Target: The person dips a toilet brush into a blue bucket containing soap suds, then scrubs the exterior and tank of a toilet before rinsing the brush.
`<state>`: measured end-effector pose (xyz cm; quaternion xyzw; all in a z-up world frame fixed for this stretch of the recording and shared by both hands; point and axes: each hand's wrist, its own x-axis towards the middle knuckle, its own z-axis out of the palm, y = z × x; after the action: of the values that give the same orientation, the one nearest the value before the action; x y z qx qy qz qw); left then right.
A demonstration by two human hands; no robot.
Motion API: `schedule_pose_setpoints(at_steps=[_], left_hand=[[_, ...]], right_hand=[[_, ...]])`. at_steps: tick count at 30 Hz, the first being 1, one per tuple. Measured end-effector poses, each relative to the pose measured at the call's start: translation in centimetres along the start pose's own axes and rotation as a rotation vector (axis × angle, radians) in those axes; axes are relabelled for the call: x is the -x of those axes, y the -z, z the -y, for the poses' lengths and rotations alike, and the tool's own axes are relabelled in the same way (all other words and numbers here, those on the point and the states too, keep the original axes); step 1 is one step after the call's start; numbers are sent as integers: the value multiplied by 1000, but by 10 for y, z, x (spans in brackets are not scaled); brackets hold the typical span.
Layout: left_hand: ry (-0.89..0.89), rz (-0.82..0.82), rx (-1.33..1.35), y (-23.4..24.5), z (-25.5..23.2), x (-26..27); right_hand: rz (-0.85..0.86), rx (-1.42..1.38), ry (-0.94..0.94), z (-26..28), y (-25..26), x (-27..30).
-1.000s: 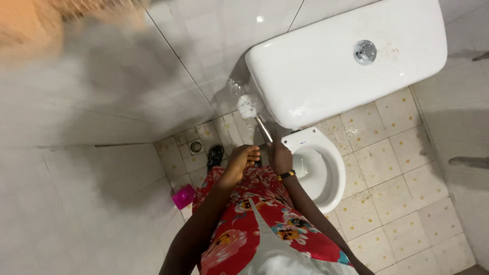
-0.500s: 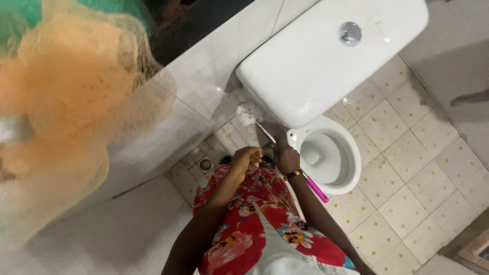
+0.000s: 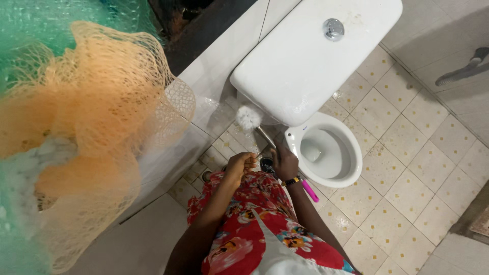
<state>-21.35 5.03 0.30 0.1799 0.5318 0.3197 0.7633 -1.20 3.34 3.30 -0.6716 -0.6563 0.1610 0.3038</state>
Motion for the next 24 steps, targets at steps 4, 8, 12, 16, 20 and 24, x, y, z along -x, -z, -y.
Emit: schedule_pose_setpoints(at_steps=[4, 8, 12, 16, 20, 24], left_hand=[[34, 18, -14, -11, -2, -2], [-16, 106, -46, -22, -6, 8], [28, 64, -33, -12, -4, 15], [32, 68, 17, 4, 8, 4], [14, 155, 93, -9, 15, -17], [8, 181, 38, -23, 10, -8]], right_hand=[[89, 19, -26, -5, -14, -27], [397, 195, -167, -53, -55, -22], [146, 144, -177, -57, -43, 19], [-17, -37, -92, -27, 23, 32], [5, 31, -35, -34, 18, 11], [232, 219, -193, -52, 7, 20]])
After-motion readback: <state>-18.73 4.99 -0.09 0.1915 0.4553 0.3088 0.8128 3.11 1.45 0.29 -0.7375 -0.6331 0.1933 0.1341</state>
